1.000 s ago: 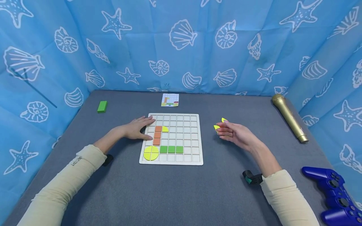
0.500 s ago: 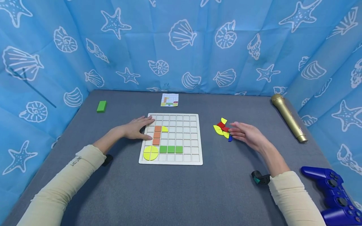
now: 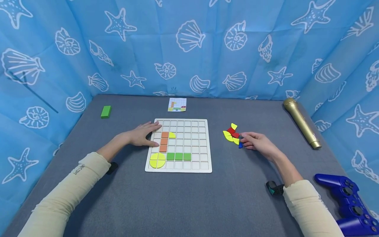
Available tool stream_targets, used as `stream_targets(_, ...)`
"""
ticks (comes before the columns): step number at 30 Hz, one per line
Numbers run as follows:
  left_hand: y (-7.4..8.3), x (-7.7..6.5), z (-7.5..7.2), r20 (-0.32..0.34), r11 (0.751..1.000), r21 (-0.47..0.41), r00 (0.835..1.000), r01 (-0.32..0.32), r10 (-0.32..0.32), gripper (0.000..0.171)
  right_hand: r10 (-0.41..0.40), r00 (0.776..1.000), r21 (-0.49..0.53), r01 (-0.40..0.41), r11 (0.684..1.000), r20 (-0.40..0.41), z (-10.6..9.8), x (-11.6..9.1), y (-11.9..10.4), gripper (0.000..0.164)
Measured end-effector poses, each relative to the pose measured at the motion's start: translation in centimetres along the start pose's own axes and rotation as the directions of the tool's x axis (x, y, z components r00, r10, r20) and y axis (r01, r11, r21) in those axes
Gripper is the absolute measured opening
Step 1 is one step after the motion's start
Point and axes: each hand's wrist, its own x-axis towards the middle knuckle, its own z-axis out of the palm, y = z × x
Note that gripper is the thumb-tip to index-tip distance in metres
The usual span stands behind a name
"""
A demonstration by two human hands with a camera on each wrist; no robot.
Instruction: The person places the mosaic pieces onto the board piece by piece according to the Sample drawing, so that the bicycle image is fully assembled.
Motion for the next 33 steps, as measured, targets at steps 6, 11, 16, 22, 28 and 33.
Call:
stream_targets(6, 0.0, 0.0, 0.0, 0.008, 1.000, 0.000, 1.000, 0.014, -0.014, 0.090, -0.025, 1.000, -0.056, 0.025, 0.998, -0.004, 0.2, -0.2, 0.2, 0.062)
stream_targets(11, 0.0, 0.1, 0.1, 0.008, 1.000, 0.013, 1.000, 0.019, -0.019, 0.091, -0.047, 0.999, -0.134, 0.046, 0.990, -0.010, 0.3, -0.4, 0.4, 0.058)
stream_targets(16, 0.0, 0.1, 0.1, 0.009, 1.000, 0.012, 1.000, 0.019, -0.020, 0.091, -0.099, 0.995, -0.203, 0.094, 0.975, -0.017, 0.3, -0.5, 0.9, 0.049)
stream_targets(22, -0.1, 0.1, 0.0, 0.015, 1.000, 0.009, 1.000, 0.010, -0.010, 0.091, -0.179, 0.984, -0.246, 0.170, 0.954, -0.016, 0.8, -0.5, 1.0, 0.049)
stream_targets(28, 0.0, 0.0, 0.0, 0.018, 1.000, 0.000, 1.000, 0.005, -0.005, 0.091, -0.247, 0.967, -0.368, 0.207, 0.906, -0.065, 1.6, -0.3, 0.8, 0.043)
stream_targets(33, 0.2, 0.0, 0.0, 0.017, 1.000, 0.004, 1.000, 0.008, -0.008, 0.090, -0.274, 0.958, -0.412, 0.215, 0.885, -0.089, 1.7, -0.1, 1.0, 0.039)
